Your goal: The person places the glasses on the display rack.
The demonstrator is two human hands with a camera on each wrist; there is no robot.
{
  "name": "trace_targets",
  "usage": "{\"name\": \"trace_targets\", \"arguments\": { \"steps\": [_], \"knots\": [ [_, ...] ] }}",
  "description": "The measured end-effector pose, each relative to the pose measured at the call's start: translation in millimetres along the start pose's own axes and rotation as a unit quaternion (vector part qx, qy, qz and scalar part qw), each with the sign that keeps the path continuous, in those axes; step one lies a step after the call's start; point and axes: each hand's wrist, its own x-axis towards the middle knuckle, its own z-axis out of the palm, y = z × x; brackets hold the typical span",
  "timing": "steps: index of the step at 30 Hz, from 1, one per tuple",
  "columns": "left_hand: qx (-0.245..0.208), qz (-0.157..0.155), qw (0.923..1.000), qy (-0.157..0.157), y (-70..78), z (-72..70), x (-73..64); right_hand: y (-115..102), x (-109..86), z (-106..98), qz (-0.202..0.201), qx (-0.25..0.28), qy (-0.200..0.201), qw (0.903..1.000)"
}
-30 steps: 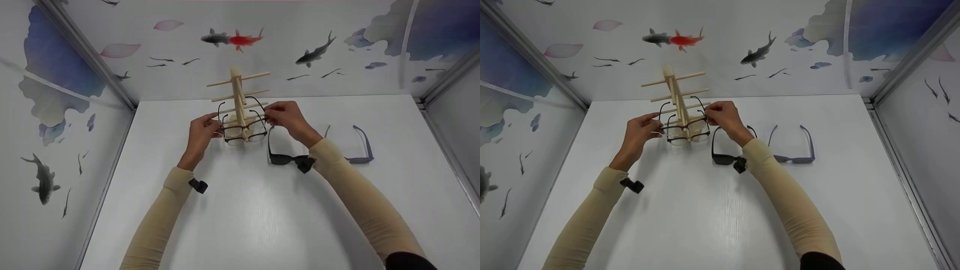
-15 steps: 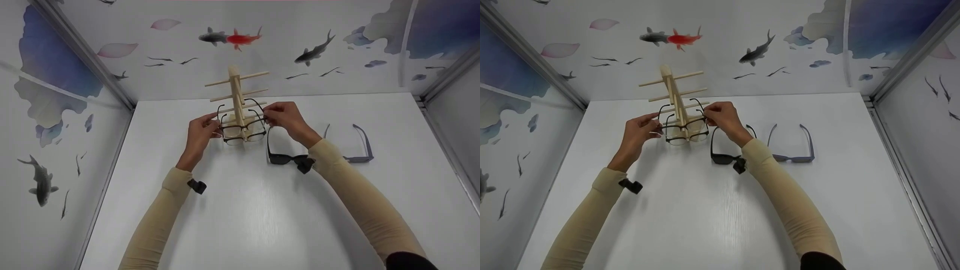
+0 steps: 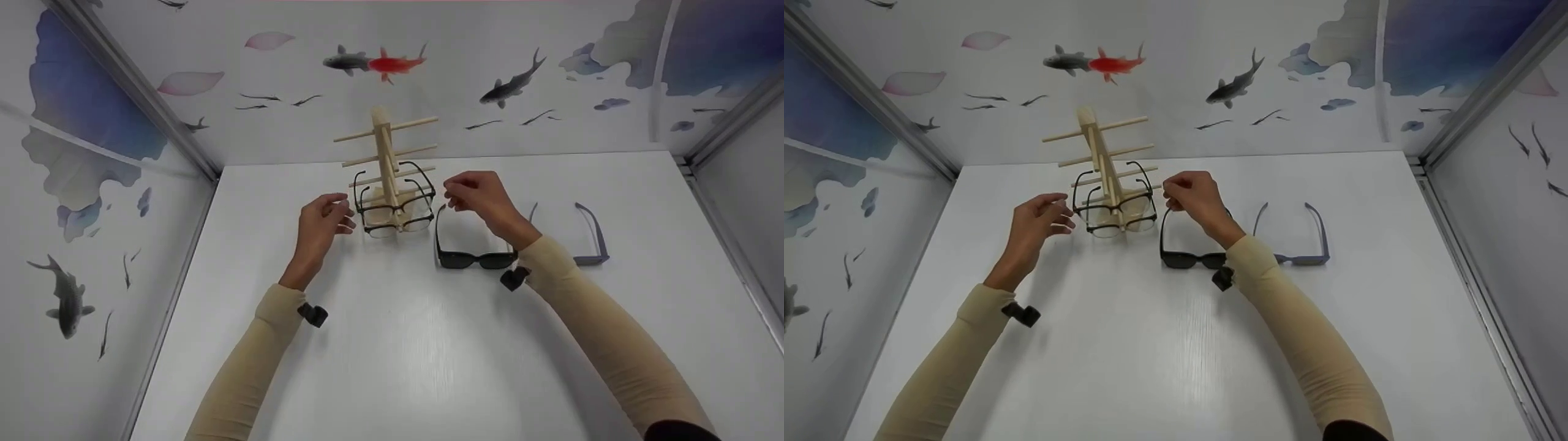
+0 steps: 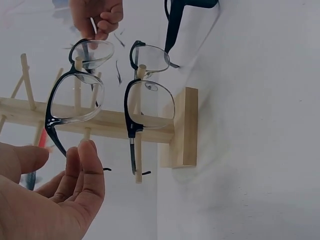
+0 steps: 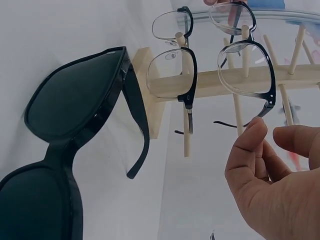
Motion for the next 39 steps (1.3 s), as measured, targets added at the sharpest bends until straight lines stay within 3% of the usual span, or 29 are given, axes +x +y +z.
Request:
{"name": "trace_targets", "arguments": {
  "steps": [5, 16, 24, 39],
  "knots": [
    [-0.001, -0.008, 1.0000, -0.002, -6.7, 0.6, -9.0, 3.8, -12.1, -10.6, -0.006, -0.029, 0.006, 0.9995],
    [-0.004, -0.016, 0.9991, -0.040, -17.8, 13.1, -29.5, 18.2, -42.9, -31.3, -0.022, -0.080, 0.019, 0.9964],
    [0.000, -0.021, 0.9977, -0.064, -28.0, 33.1, -41.2, 37.0, -68.7, -52.5, -0.047, -0.110, 0.035, 0.9922],
    [-0.015, -0.014, 0.9933, -0.114, -43.7, 77.7, -49.9, 61.0, -107.5, -76.5, -0.013, -0.115, 0.072, 0.9907]
  ]
}}
